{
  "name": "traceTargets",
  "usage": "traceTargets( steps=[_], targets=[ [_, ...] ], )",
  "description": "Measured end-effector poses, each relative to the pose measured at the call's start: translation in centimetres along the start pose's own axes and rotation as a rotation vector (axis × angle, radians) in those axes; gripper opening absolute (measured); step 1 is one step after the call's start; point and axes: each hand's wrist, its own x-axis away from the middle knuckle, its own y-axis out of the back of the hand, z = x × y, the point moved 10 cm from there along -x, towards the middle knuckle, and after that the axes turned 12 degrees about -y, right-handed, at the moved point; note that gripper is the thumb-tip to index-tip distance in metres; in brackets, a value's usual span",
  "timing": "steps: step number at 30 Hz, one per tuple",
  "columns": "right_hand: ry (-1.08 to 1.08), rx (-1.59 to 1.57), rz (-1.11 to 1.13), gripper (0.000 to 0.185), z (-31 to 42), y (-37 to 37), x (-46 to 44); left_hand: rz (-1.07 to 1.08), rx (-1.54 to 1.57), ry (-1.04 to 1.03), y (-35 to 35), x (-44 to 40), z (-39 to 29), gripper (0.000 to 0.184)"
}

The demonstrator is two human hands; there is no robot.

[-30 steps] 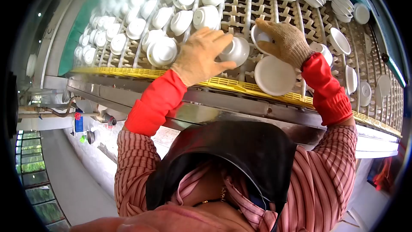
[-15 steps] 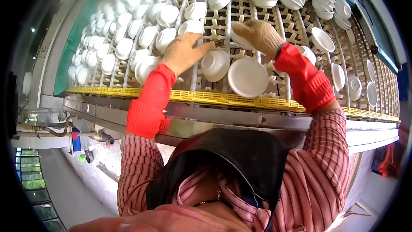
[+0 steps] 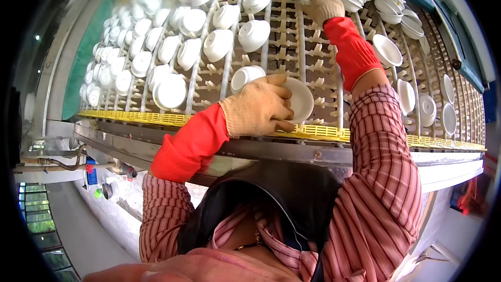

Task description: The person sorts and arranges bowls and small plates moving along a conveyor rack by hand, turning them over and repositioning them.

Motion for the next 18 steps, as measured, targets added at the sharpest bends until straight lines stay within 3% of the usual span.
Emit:
traceTargets(
  steps=[4, 8, 9, 10, 12, 13, 15, 16, 17, 18],
  targets=[
    [-0.051, -0.055, -0.01, 0.063, -1.3, -1.9, 1.7, -0.057, -0.023, 0.076, 0.1, 0.3, 0.4, 0.027],
    [-0.04, -0.282, 0.252, 0.065, -2.9, -0.7, 5.5, -0.12, -0.002, 0.265, 1.3, -0.2, 0.5, 0.019],
    [-0.014, -0.284, 0.261, 0.066, -3.2, -0.2, 7.0, -0.339, 0.125, 0.193, 2.9, 0.3, 0.6, 0.014],
    [0.012, -0.285, 0.269, 0.067, -3.5, 0.3, 8.4, -0.37, 0.067, 0.136, 5.0, 0.7, 0.4, 0.009],
    [-0.071, -0.45, 0.261, 0.065, -5.4, 1.3, 10.2, -0.211, -0.285, 0.198, 7.6, 2.4, 1.3, 0.026],
    [-0.121, -0.528, 0.268, 0.065, -6.5, 1.6, 11.6, -0.291, 0.042, 0.517, 8.6, 5.6, 4.8, 0.028],
    [-0.119, -0.906, 0.391, 0.066, -7.0, 2.1, 13.1, -0.464, 0.454, 0.865, 8.9, 12.1, 9.0, 0.043],
    [-0.053, -1.061, 0.455, 0.067, -7.4, 1.5, 13.0, -0.496, 0.4, 0.947, 8.9, 14.9, 9.9, 0.05],
    [0.124, -0.942, 0.25, 0.069, -5.8, 4.8, 14.2, -0.529, 0.35, 1.029, 8.9, 17.7, 10.8, 0.057],
    [0.064, -0.998, 0.282, 0.068, -5.1, 5.0, 14.6, -0.491, 0.164, 1.146, 8.8, 20.3, 11.2, 0.061]
  ],
)
